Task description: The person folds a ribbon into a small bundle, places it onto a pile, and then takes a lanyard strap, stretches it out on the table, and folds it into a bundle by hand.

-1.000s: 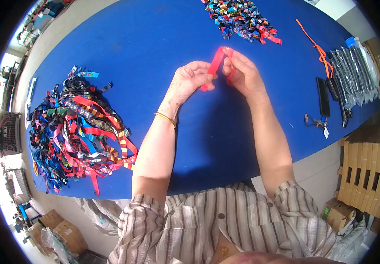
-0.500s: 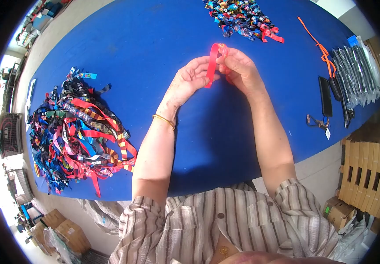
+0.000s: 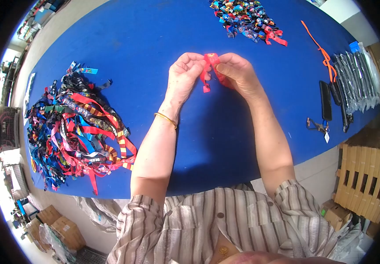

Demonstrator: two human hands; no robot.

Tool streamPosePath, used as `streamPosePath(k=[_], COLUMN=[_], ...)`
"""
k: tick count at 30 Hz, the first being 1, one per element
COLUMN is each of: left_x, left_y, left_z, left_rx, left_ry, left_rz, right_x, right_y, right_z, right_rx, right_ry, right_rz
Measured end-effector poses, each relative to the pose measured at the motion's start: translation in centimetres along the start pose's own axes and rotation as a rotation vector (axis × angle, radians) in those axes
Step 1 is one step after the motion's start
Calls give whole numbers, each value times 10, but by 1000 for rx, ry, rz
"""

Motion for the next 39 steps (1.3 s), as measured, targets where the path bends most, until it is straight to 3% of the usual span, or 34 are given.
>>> streamPosePath(k=[18, 39], left_x=[-13, -20], left_y=[10, 8], left_z=[-4, -9], left_rx=[94, 128], left_ry=[-316, -192], left_rz=[60, -59], right_x=[16, 11], right_y=[-9, -6], right_z=[5, -8], right_rx=[143, 274], right_ry=[100, 182], right_rz=[181, 282])
Point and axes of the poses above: each hand's wrist, its own y-axis away from the middle knuckle, its own x-axis out of the back of the hand, z = x × y, the point moved 9 cm from there along -y, towards the middle knuckle, and after that the axes turned 13 degrees about x, right-handed, at the moved point
